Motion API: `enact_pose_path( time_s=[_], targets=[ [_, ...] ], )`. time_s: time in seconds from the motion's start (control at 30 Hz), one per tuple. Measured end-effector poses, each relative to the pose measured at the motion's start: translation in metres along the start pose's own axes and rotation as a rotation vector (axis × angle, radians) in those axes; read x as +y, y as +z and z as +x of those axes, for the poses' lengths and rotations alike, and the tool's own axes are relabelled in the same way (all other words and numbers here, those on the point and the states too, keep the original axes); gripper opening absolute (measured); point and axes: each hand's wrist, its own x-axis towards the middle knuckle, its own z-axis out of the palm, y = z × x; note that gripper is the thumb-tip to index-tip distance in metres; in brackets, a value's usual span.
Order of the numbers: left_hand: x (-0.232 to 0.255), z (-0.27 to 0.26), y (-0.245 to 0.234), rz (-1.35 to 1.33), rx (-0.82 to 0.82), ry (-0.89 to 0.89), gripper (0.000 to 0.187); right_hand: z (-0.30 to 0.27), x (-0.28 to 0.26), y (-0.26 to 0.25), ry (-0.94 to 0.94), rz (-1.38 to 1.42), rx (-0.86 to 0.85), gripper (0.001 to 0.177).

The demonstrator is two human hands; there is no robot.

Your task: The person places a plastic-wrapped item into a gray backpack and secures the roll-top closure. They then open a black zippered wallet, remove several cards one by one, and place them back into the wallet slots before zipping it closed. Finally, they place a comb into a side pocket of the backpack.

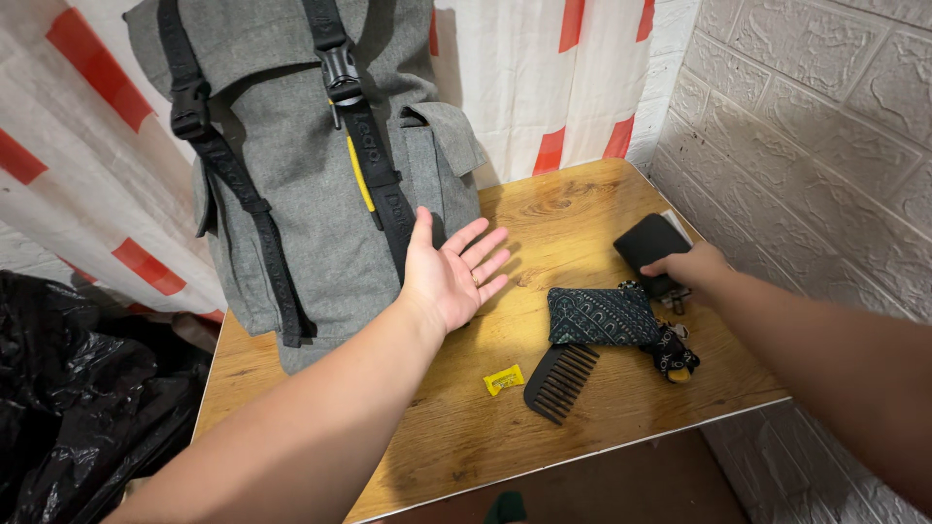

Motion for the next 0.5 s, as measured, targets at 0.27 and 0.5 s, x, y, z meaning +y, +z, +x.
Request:
enact_pose_path(
  time_s=[0.27,0.5],
  targets=[
    [-0.006,0.005,-0.005,0.303,0.046,-0.010,0.081,-0.082,-0.068,0.030,-0.213,0.484,-0.175,0.052],
    [-0.017,-0.025,-0.008,0.461,0.182,0.049,0.075,-0.187,-0.112,0.077,-0.324,0.518,-0.509,0.046]
  ],
)
